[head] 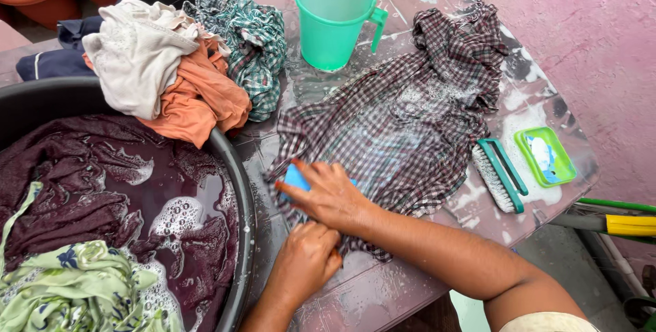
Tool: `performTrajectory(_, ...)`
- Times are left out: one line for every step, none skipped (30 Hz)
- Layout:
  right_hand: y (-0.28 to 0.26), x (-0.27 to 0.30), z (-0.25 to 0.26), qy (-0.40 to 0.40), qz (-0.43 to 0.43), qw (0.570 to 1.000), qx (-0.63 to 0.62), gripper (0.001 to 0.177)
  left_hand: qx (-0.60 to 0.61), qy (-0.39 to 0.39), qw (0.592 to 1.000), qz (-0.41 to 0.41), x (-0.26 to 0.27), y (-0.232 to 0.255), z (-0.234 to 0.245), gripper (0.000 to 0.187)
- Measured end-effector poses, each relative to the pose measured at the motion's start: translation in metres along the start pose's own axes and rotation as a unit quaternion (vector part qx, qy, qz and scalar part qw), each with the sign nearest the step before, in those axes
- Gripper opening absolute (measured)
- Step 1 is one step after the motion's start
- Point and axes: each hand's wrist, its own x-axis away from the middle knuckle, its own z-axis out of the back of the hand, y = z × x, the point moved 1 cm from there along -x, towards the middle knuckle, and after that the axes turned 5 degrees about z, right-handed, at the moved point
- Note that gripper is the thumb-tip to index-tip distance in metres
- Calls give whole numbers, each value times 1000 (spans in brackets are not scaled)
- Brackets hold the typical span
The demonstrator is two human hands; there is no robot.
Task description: The person washes a checkered shirt by hand, scrubbing it with a brush and soap on a tabletop.
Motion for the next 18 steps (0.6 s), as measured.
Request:
performTrajectory(2, -2, 3, -12, 46, 997, -54, 54, 23, -58, 998, -8, 0, 0, 1, 11)
performTrajectory(4, -2, 2, -24, 92, 990, -108, 56, 22, -58, 998, -11, -1, 1, 2, 11)
performTrajectory(27, -2, 0, -18, 64, 995, -73, 55, 30, -74, 997, -12, 0, 1, 4, 10)
performTrajectory(65, -4, 1, -12, 35, 999, -38, 55, 37, -90, 995, -13, 1, 0, 5, 9)
performTrajectory(104, -8, 1, -11, -32, 998, 48, 52, 36, -90, 995, -12, 1, 0, 6, 9)
performTrajectory(145, -9, 6, -43, -104, 989, 94, 49, 43, -106, 993, 3, -1, -1, 5, 8)
performTrajectory(175, -5, 13, -50, -182, 979, 76, 45, 49, -122, 991, 17, -2, -2, 6, 7)
performTrajectory(195, 0, 18, -60, -262, 957, 108, 47, 46, -122, 991, 17, -3, -1, 6, 7)
performTrajectory(200, 1, 16, -59, -264, 957, 105, 47, 37, -115, 992, 24, -6, 0, 6, 8)
performTrajectory(204, 1, 16, -58, -344, 931, 111, 47, 29, -107, 993, 30, -8, 1, 6, 10)
performTrajectory(203, 0, 19, -58, -422, 897, 118, 47, 27, -109, 993, 30, -10, 2, 7, 10)
performTrajectory(188, -5, 16, -65, -391, 914, 82, 45, -29, 30, 999, -7, -14, 4, 12, 15)
performTrajectory(163, -13, 11, -74, -357, 930, 50, 44, -80, 171, 981, -43, -19, 6, 14, 21)
performTrajectory(128, -18, 4, -67, -300, 950, 56, 55, -77, 173, 981, -43, -22, 5, 18, 21)
performTrajectory(86, -16, 1, -109, -249, 962, -1, 51, -111, 190, 975, -16, -22, 1, 22, 26)
performTrajectory(45, -16, 0, -61, -124, 990, -24, 53, -145, 206, 968, 11, -22, -3, 24, 31)
performTrajectory(7, -14, 1, 0, -19, 1000, -23, 58, -142, 208, 968, 15, -20, -6, 23, 31)
performTrajectory(8, -13, 6, -5, -15, 1000, -23, 58, -133, 148, 978, 64, -18, -9, 18, 21)
